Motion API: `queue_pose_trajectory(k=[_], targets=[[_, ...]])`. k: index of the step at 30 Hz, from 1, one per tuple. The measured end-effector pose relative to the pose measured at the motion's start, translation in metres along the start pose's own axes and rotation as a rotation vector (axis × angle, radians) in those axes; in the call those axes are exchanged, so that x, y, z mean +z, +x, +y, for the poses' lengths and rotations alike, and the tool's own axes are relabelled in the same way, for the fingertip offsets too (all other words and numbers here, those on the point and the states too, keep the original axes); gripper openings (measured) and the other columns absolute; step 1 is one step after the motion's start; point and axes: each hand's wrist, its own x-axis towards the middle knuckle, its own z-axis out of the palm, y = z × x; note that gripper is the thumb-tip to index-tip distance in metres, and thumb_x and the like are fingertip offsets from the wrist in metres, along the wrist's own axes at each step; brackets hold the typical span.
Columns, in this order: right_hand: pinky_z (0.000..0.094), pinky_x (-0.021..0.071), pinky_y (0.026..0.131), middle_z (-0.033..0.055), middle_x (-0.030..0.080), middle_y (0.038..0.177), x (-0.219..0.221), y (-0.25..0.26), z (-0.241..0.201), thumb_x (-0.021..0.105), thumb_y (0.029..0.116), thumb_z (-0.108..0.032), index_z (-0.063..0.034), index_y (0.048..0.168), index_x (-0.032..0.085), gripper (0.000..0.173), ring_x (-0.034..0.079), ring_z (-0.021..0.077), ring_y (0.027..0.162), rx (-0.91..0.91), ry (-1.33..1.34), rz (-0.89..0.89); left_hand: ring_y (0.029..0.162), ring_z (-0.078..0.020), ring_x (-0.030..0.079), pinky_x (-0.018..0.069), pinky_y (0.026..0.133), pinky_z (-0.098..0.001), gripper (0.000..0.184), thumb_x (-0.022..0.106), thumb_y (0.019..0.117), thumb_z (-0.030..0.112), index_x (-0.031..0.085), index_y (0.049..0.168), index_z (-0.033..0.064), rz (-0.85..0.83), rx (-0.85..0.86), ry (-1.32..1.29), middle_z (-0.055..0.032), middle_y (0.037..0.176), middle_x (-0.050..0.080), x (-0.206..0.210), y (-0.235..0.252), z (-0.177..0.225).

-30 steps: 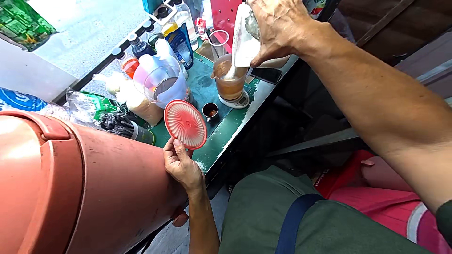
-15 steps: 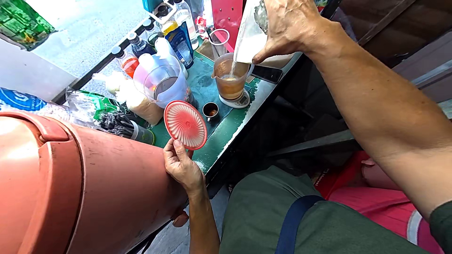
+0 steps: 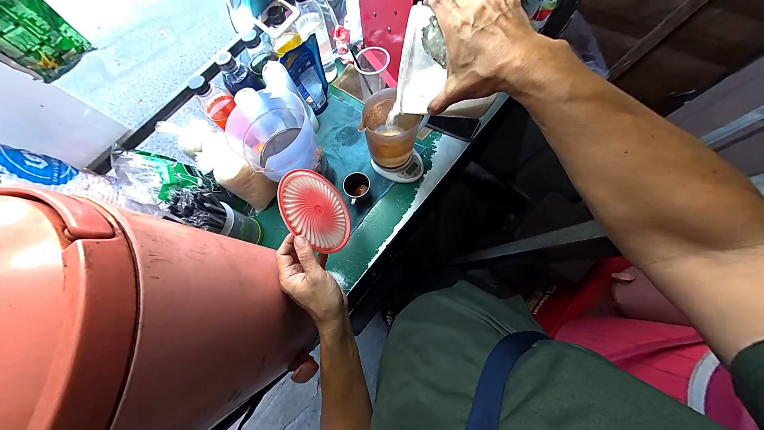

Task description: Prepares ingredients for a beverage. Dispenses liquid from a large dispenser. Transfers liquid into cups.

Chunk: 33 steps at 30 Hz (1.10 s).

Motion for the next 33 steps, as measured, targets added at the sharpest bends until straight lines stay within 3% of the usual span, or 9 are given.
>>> queue_pose_trajectory(k=[6,10,14,16,18,24,33], targets=[[0.0716,0.0436,0.096,0.0318,0.053,0.137,-0.004,-0.008,0.005,0.093,0.05,-0.057,-0.0053,0.154,0.036,0.13,0.054,0.0518,0.124,0.093,0.054,0.036,0.092,-0.0184,0.072,0.0638,0.083,-0.0369,0.022,0.047,0.1083,0.01,0.058,0.123,-0.0026,-0.006,-0.009,0.002,-0.0103,0.105,0.067,0.0,-0.001,0.001],[0.0722,0.0423,0.099,0.0262,0.055,0.14,0.002,-0.025,0.019,0.09,0.0423,-0.068,-0.0099,0.155,0.036,0.137,0.055,0.0473,0.127,0.228,0.214,0.136,0.092,-0.0186,0.072,0.0639,0.083,-0.0375,0.021,0.047,0.1081,0.009,0.057,0.122,-0.0028,-0.007,-0.001,-0.001,-0.0106,0.103,0.067,0.001,0.0,0.003],[0.0561,0.0457,0.108,0.0173,0.06,0.14,0.013,-0.046,0.039,0.084,0.0424,-0.077,-0.0095,0.154,0.037,0.139,0.058,0.0309,0.128,0.275,0.425,0.323,0.091,-0.0186,0.073,0.064,0.083,-0.0376,0.02,0.047,0.1081,0.008,0.058,0.12,-0.0028,-0.01,0.015,0.004,-0.0102,0.102,0.067,0.001,0.001,0.005],[0.043,0.0468,0.111,0.0123,0.06,0.14,0.013,-0.06,0.04,0.087,0.0447,-0.075,-0.0078,0.154,0.037,0.138,0.058,0.0196,0.129,0.244,0.55,0.424,0.091,-0.0178,0.072,0.0638,0.083,-0.037,0.02,0.047,0.1078,0.008,0.058,0.12,-0.003,-0.011,0.034,0.003,-0.0096,0.101,0.067,0.002,0.002,0.006],[0.0343,0.0469,0.113,0.0109,0.058,0.142,0.014,-0.074,0.037,0.091,0.0482,-0.069,-0.0041,0.153,0.037,0.135,0.057,0.0142,0.131,0.157,0.681,0.524,0.091,-0.017,0.072,0.0637,0.083,-0.0362,0.019,0.048,0.1076,0.008,0.059,0.119,-0.003,-0.008,0.056,0.019,-0.009,0.101,0.067,0.004,0.002,0.009],[0.0283,0.0478,0.113,0.012,0.057,0.14,0.021,-0.101,0.016,0.097,0.0546,-0.051,0.0028,0.148,0.038,0.123,0.057,0.0129,0.131,-0.038,0.913,0.606,0.093,-0.0158,0.072,0.064,0.083,-0.0351,0.022,0.045,0.1082,0.008,0.056,0.122,-0.004,-0.01,0.058,0.099,-0.0092,0.105,0.066,0.006,0.005,0.02],[0.0295,0.0477,0.113,0.0135,0.058,0.14,0.024,-0.089,0.03,0.095,0.0543,-0.058,0.0042,0.15,0.036,0.128,0.057,0.0135,0.13,0.012,0.833,0.631,0.09,-0.0155,0.072,0.0646,0.081,-0.0346,0.02,0.044,0.1085,0.009,0.056,0.119,-0.0032,0.006,0.048,0.126,-0.008,0.103,0.066,0.005,0.004,0.021]])
